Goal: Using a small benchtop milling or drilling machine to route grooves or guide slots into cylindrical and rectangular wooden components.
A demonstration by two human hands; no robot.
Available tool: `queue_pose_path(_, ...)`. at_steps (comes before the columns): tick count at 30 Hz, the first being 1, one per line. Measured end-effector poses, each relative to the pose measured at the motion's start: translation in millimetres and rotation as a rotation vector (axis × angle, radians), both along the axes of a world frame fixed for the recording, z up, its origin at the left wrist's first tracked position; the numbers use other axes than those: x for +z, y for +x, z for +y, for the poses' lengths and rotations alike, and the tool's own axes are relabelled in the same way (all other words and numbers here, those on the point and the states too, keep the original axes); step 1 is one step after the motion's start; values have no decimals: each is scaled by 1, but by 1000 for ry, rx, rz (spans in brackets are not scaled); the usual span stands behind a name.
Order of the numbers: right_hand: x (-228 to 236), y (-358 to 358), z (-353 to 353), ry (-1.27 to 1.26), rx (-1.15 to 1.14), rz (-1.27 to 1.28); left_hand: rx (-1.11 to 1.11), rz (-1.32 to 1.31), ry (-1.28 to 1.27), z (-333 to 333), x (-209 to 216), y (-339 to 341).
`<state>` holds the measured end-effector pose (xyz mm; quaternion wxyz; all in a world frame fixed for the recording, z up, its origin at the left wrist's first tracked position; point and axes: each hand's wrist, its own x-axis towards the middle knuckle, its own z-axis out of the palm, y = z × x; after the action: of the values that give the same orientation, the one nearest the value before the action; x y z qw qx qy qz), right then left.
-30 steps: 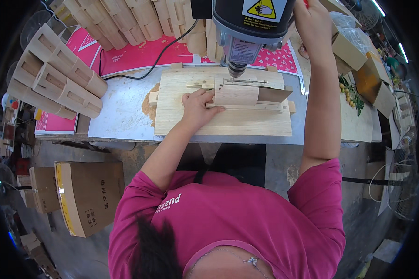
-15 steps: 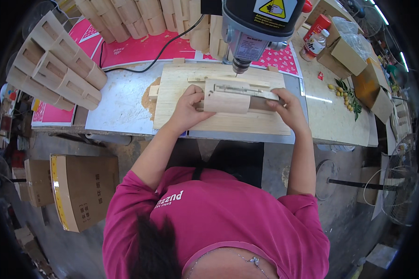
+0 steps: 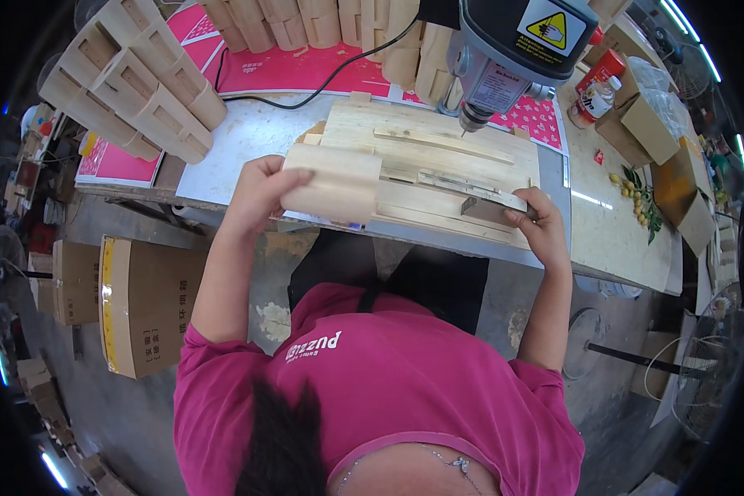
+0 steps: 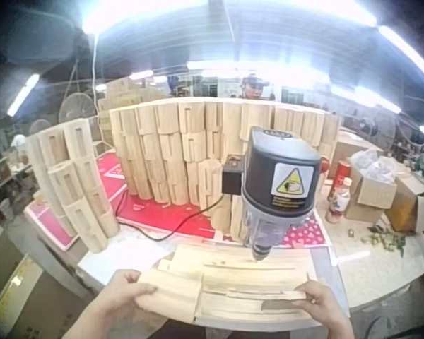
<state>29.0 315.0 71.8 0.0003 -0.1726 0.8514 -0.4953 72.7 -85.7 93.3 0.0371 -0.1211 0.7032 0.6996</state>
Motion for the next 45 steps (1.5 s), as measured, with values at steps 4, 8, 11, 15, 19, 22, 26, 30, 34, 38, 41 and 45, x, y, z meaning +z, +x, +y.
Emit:
queue_pose_path(4,-5,2,-2,-72,52,2,38,-144,93,27,-3,-10)
queue_pose_path(8,-5,2,0,-63,28,-10,-2,-207,72,47,-12,-17)
queue_pose_path(11,-4,0,2,-18,33,33,-79,-187,151,54,-21,-22)
queue_pose_path(15,-5,0,-5,-51,43,6,-82,-170,252,83,-33,-28)
queue_pose_path(19,-8,2,-9,-52,1,89,-303,77,258,95,-60,-26)
queue_pose_path(22,-13,1,-9,-87,-27,109,-286,415,-50,97,-73,-20)
queue_pose_path(26,-13,-8,-6,-5,-54,175,-283,685,-860,96,-79,-23)
queue_pose_path(30,-13,-31,-9,30,-141,187,-195,649,-879,106,-90,-43)
queue_pose_path(34,-17,-56,-18,31,-180,230,-147,590,-919,108,-86,-66)
queue_pose_path(38,-17,-58,-23,81,-142,249,-203,643,-870,94,-88,-74)
queue_pose_path(41,-9,-60,-26,74,-91,279,-216,694,-876,88,-92,-77)
queue_pose_path(45,5,-65,-19,-27,-69,369,-217,731,-902,87,-92,-77)
